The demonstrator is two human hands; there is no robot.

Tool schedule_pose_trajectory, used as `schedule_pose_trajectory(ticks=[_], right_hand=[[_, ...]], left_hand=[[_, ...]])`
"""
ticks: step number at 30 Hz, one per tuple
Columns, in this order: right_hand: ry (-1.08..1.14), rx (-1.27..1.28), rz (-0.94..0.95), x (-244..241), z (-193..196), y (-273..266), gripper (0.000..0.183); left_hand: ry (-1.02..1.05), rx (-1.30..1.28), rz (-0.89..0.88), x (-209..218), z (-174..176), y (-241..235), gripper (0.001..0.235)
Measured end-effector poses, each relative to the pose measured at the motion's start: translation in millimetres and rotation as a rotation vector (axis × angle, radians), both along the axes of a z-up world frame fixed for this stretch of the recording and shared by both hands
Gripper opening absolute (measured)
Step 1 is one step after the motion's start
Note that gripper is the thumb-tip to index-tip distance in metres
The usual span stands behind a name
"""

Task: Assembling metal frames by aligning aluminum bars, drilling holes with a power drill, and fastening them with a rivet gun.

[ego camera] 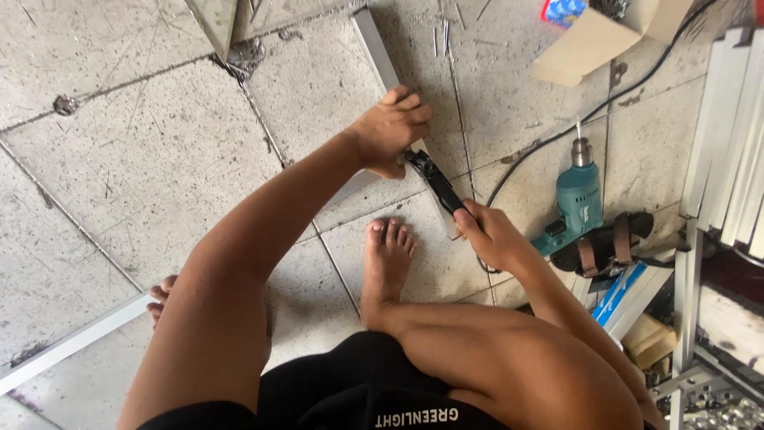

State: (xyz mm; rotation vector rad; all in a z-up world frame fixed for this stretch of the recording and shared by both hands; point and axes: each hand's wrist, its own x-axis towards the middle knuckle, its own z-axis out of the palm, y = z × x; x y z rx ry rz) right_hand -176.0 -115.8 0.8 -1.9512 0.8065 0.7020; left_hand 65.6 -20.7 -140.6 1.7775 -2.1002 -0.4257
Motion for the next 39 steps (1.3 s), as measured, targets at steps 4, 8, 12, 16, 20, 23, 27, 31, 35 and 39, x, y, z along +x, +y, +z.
schedule_pose_trajectory(ticks=[4, 8, 12, 16, 20, 23, 27, 31, 35, 39], right_hand=[[-0.057, 0.128, -0.136, -10.7, -25.1, -0.7, 0.056], [-0.092, 0.094, -0.136, -15.8, -35.6, 4.2, 0.056], [-0.197, -0.036, -0.082, 1.3, -39.0, 13.4, 0.059], [-0.243, -0.002, -0.068, -23.9, -71.4, 6.1, 0.059], [-0.158, -0.122, 0.08, 5.2, -24.3, -9.2, 0.044], [0.461, 0.019, 0.354, 38.8, 33.1, -20.1, 0.035], [0.398, 0.142, 0.147, 14.7, 29.8, -21.8, 0.022], [-0.025, -0.02, -0.066, -14.2, -21.7, 14.2, 0.028], [-0.153, -0.222, -0.077, -14.9, -59.3, 17.0, 0.053], [0.223, -0.097, 0.224, -9.1, 0.5, -7.6, 0.032]], left_hand=[[-0.079, 0.049, 0.059, -5.4, -3.2, 7.8, 0.056], [0.383, -0.059, 0.496, -55.2, 46.9, 61.8, 0.088], [1.556, 0.111, 0.96, -125.7, 66.7, 66.4, 0.07], [2.259, -0.13, 1.008, -164.3, 34.3, 6.2, 0.075], [2.228, -0.176, 1.174, -182.1, 20.8, -8.6, 0.063], [2.307, -0.206, 1.066, -180.1, 16.2, -11.4, 0.061], [2.247, -0.215, 1.161, -189.5, 8.5, -20.0, 0.054], [2.402, -0.275, 1.161, -210.1, -14.5, -23.4, 0.056], [2.401, -0.371, 1.16, -199.0, -10.7, -26.8, 0.059], [2.233, -0.259, 1.198, -188.5, 14.2, -11.2, 0.059]])
